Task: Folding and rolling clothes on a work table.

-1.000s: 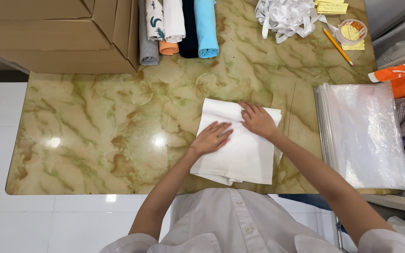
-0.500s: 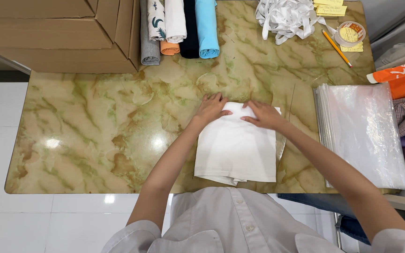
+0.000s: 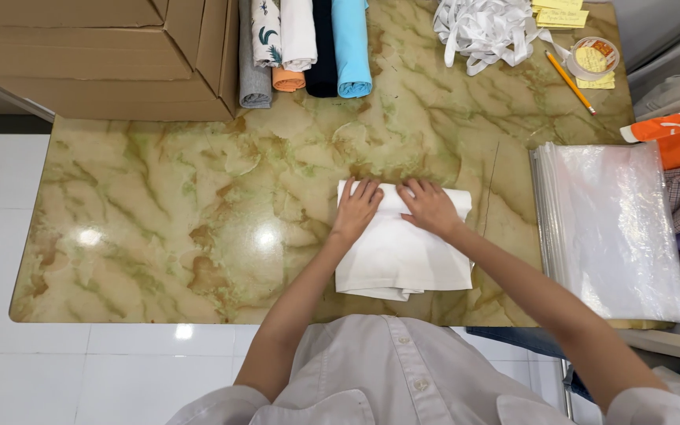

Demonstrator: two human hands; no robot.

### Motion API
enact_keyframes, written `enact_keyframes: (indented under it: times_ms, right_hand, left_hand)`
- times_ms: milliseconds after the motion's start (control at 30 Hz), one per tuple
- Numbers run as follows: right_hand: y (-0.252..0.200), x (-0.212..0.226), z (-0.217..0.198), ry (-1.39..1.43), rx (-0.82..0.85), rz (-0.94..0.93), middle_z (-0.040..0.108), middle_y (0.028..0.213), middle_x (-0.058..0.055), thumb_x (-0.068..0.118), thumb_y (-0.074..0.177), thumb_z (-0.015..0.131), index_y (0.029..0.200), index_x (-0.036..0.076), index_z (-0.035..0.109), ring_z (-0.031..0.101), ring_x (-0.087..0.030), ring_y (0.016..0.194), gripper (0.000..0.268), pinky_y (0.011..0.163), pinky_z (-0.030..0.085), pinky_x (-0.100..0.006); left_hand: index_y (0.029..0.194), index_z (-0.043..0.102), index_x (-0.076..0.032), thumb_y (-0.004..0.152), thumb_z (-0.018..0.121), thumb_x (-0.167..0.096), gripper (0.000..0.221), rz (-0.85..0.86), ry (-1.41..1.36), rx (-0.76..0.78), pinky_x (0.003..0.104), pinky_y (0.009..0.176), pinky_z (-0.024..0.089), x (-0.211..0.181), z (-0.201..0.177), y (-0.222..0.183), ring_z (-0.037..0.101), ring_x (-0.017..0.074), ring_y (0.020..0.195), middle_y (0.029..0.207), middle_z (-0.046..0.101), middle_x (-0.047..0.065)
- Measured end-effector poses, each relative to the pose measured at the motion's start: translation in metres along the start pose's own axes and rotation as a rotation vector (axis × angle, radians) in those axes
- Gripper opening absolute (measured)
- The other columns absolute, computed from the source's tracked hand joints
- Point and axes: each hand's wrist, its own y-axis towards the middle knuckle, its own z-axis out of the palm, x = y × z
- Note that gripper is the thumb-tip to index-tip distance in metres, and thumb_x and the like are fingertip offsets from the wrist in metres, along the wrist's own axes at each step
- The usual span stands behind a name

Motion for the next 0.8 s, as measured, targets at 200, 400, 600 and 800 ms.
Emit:
enact_keyframes:
  times_ms: [200, 400, 600, 800]
  right_hand:
    - [0.02, -0.04, -0.029, 0.554, 0.399, 0.118, 0.062, 0.131, -0.016, 0.059, 0.074, 0.074, 0.139, 0.017, 0.05, 0.068, -0.043, 0.113, 0.081, 0.093, 0.057, -0.051]
    - [0.004, -0.039, -0.009, 0.506, 0.43, 0.342, 0.068, 0.121, -0.017, 0.055, 0.067, 0.082, 0.137, 0.018, 0.051, 0.071, -0.04, 0.108, 0.085, 0.091, 0.058, -0.05]
    - [0.01, -0.059, -0.017, 0.795, 0.593, 0.468, 0.07, 0.121, -0.023, 0.05, 0.065, 0.086, 0.133, 0.02, 0.055, 0.066, -0.044, 0.116, 0.081, 0.103, 0.052, -0.054]
    - [0.004, -0.074, -0.035, 0.859, 0.599, 0.491, 0.066, 0.13, -0.025, 0.045, 0.072, 0.081, 0.141, 0.022, 0.052, 0.061, -0.046, 0.122, 0.078, 0.105, 0.051, -0.056]
  left_hand:
    - [0.128, 0.056, -0.018, 0.095, 0.062, -0.021, 0.033, -0.003, 0.083, 0.07, 0.053, 0.113, 0.036, 0.007, 0.02, 0.0, 0.054, 0.0234, 0.123, 0.123, 0.058, 0.003]
    - [0.147, 0.045, -0.014, 0.102, 0.053, -0.012, 0.046, -0.311, -0.059, 0.154, 0.062, 0.122, 0.019, -0.016, 0.021, 0.015, 0.031, 0.0338, 0.151, 0.156, 0.037, 0.02]
    - [0.148, 0.044, -0.01, 0.104, 0.047, -0.041, 0.054, -0.209, -0.45, 0.232, 0.056, 0.122, 0.029, -0.07, 0.016, -0.03, 0.041, 0.0355, 0.141, 0.15, 0.034, 0.019]
    - [0.153, 0.036, -0.046, 0.104, 0.027, -0.066, 0.054, -0.048, -0.461, 0.562, 0.06, 0.125, 0.007, -0.042, -0.018, -0.023, 0.019, 0.024, 0.157, 0.17, 0.02, -0.006]
